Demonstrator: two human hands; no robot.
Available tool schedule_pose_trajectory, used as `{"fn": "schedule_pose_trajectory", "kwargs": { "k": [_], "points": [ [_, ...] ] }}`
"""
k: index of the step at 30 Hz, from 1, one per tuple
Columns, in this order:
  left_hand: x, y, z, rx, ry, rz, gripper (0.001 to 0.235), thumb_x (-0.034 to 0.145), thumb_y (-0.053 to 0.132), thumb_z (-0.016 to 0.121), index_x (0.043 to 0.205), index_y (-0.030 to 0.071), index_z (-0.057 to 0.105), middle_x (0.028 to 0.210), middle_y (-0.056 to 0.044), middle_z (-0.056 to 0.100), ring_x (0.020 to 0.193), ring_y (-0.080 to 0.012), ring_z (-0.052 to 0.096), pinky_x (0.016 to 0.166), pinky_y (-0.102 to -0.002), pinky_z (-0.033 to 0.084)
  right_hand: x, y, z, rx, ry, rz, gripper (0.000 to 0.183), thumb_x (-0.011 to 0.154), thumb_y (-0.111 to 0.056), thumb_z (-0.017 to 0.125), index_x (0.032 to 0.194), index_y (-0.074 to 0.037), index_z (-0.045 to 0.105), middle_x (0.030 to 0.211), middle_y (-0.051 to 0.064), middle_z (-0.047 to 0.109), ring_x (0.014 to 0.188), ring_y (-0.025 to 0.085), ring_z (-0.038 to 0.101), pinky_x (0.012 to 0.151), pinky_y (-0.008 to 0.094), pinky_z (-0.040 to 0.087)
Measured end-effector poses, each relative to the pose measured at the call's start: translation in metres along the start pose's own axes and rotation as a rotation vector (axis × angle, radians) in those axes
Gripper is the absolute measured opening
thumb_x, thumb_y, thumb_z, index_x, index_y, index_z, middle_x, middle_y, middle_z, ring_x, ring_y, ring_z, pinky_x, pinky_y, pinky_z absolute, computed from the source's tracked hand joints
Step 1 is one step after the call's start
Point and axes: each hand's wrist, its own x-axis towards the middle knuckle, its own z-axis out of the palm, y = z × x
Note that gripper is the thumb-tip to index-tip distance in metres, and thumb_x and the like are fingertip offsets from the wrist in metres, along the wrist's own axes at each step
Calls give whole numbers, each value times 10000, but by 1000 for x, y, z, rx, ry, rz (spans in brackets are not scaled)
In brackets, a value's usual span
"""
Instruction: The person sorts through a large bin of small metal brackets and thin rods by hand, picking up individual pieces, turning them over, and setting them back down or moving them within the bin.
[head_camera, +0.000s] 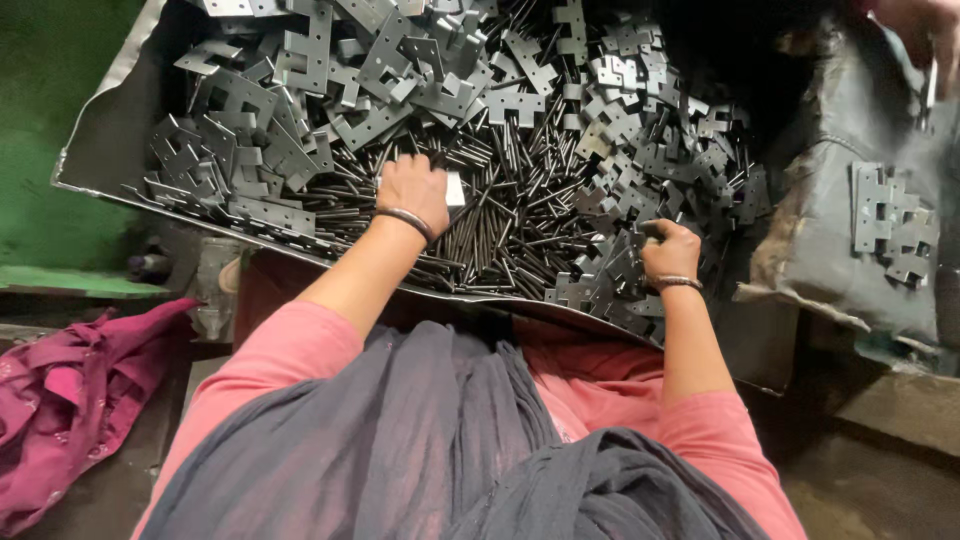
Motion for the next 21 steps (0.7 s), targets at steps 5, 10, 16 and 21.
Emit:
{"fn": "schedule_pose_trajectory", "kwargs": {
  "k": [5, 10, 16, 21],
  "points": [
    [0, 6, 56, 186, 112, 119, 188, 885, 205, 620, 923, 142, 793, 1086, -64, 650, 1104, -268, 547, 927, -407, 383, -1, 5, 3, -34, -26, -146, 424, 862, -145, 735, 1282, -92, 710, 1183, 209, 715, 1059, 354, 702, 954, 422, 555],
    [-19, -21, 14, 115, 280, 17, 157, 868, 201, 642, 873, 135, 785, 1051, -72, 651, 1050, -285, 564, 901, -424, 434, -13, -18, 34, -336, -319, -72, 762, 754, -352, 870, 1404, -93, 571, 1281, 234, 610, 1207, 404, 577, 1048, 457, 469],
    [-56, -71, -37, -730, 527, 27, 170, 831, 151, 805, 938, 32, 747, 1023, -125, 667, 985, -325, 638, 842, -441, 511, -12, -32, 26, -351, -259, -128, 686, 727, -235, 863, 1350, -78, 620, 1250, 220, 653, 1173, 406, 618, 1022, 464, 499],
    [-65, -83, -35, -2145, 395, -301, 145, 1088, 164, 610, 1127, 39, 673, 1099, -120, 686, 1012, -264, 630, 918, -400, 538, -7, -16, 27, -147, -181, -215, 596, 649, -146, 902, 1203, -67, 698, 1148, 185, 727, 1062, 357, 686, 937, 433, 548]
  ]
}}
